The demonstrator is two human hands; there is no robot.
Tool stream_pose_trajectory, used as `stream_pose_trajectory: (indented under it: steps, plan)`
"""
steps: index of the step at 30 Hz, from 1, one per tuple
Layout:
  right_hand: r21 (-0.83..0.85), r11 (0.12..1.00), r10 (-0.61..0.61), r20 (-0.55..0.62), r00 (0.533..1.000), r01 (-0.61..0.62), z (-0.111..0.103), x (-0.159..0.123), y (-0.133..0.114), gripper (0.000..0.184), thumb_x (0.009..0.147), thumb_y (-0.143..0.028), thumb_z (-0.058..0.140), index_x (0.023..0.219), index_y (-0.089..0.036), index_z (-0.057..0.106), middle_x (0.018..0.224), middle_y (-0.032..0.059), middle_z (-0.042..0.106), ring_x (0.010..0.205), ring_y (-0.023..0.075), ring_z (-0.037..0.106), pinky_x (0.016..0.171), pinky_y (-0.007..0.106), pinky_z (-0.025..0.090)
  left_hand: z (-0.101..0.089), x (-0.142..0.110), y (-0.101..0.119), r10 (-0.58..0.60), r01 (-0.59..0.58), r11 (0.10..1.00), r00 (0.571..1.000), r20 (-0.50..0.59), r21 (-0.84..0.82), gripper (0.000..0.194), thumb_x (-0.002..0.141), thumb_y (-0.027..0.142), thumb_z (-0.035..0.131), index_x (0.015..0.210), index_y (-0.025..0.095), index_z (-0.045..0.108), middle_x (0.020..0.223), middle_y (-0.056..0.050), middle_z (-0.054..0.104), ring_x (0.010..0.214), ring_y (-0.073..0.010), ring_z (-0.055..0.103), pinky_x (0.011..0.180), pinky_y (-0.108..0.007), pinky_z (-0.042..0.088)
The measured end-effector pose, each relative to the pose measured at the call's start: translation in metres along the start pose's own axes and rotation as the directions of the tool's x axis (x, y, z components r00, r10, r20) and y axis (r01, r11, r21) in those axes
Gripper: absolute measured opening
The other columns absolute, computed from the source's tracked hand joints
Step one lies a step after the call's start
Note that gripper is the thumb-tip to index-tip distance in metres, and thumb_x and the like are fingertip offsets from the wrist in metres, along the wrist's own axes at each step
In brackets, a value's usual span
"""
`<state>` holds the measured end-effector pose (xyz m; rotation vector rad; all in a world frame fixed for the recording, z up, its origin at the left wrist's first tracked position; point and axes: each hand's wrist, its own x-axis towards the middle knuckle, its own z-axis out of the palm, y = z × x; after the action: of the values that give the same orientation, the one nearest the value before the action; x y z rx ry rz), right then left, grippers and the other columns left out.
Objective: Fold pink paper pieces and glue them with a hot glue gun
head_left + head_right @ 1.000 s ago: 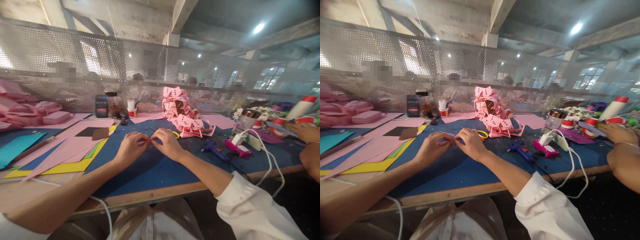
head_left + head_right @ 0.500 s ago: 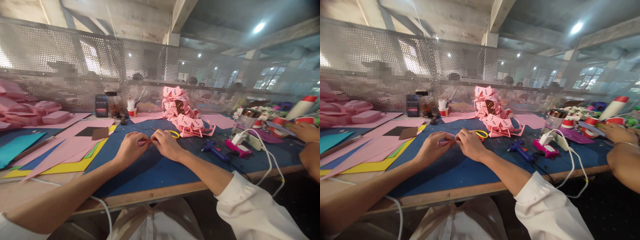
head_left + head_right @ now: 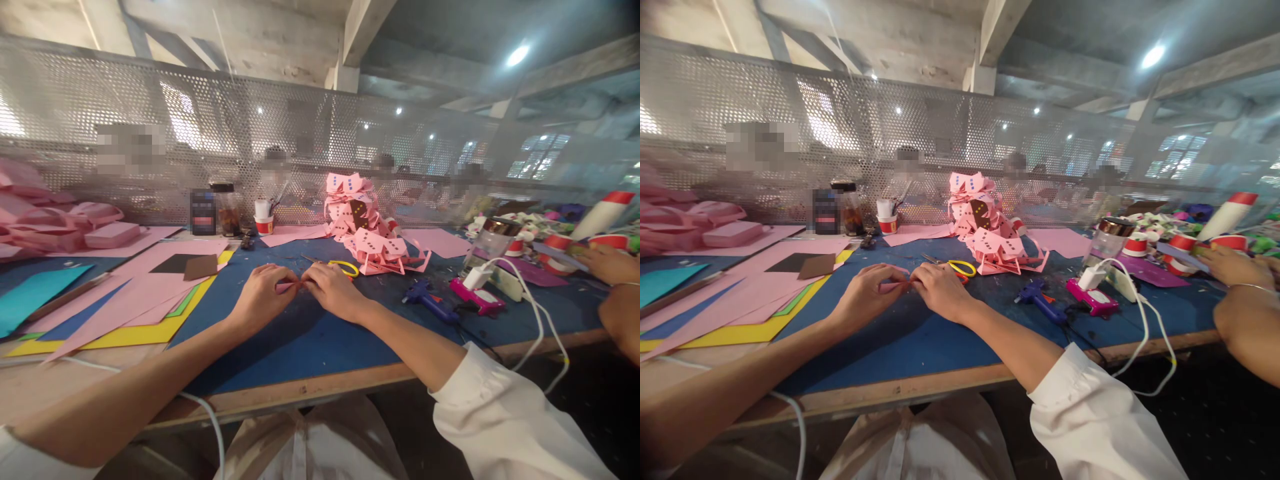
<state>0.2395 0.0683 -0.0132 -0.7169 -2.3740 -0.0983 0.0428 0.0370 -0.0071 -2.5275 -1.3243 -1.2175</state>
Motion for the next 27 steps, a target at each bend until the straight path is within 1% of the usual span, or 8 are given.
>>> stream_pose_trajectory:
  steps: [6, 16, 22, 27]
  plan:
    - [-0.031, 0.999, -0.022, 0.014, 1.0, 0.023, 0.0003, 0.0007, 0.0014, 0.011, 0.098, -0.019, 0.048, 0.096, -0.017, 0.058, 0.097, 0.0053, 0.065, 0.093, 0.0182, 0.058, 0.084, 0.033, 0.034, 0.0011, -0.0006, -0.0001, 0.015, -0.015, 1.0, 1.0, -0.005, -0.023, 0.008, 0.086, 0.02, 0.061, 0.081, 0.02, 0.066, 0.086, -0.002, 0.072, 0.082, -0.0189, 0.062, 0.083, -0.032, 0.044]
    - [-0.046, 0.999, -0.018, 0.031, 0.999, 0.02, -0.0031, -0.0001, 0.0005, 0.009, 0.096, -0.02, 0.05, 0.095, -0.018, 0.059, 0.096, 0.0041, 0.064, 0.093, 0.0178, 0.057, 0.086, 0.032, 0.033, 0.001, -0.0013, -0.0012, 0.02, -0.02, 1.0, 0.999, 0.028, -0.015, 0.009, 0.087, 0.019, 0.059, 0.083, 0.021, 0.066, 0.086, -0.001, 0.071, 0.084, -0.0194, 0.061, 0.086, -0.034, 0.043]
    - [-0.044, 0.999, -0.017, 0.025, 1.0, 0.018, -0.0051, 0.0004, -0.0018, 0.009, 0.095, -0.019, 0.051, 0.094, -0.018, 0.059, 0.096, 0.0039, 0.064, 0.093, 0.0178, 0.057, 0.088, 0.033, 0.032, 0.0009, -0.0013, -0.0006, 0.01, -0.009, 1.0, 0.999, 0.037, -0.01, 0.01, 0.088, 0.022, 0.059, 0.086, 0.021, 0.068, 0.087, -0.002, 0.072, 0.085, -0.02, 0.061, 0.086, -0.034, 0.044]
    - [-0.04, 0.999, -0.014, 0.027, 1.0, 0.015, -0.0029, 0.0004, 0.0021, 0.01, 0.097, -0.02, 0.049, 0.095, -0.019, 0.059, 0.097, 0.0037, 0.065, 0.093, 0.0184, 0.057, 0.087, 0.033, 0.033, 0.0016, -0.0014, -0.0011, 0.0, 0.001, 1.0, 0.999, 0.037, -0.004, 0.011, 0.088, 0.024, 0.058, 0.085, 0.021, 0.068, 0.088, -0.003, 0.072, 0.087, -0.0209, 0.063, 0.087, -0.034, 0.045]
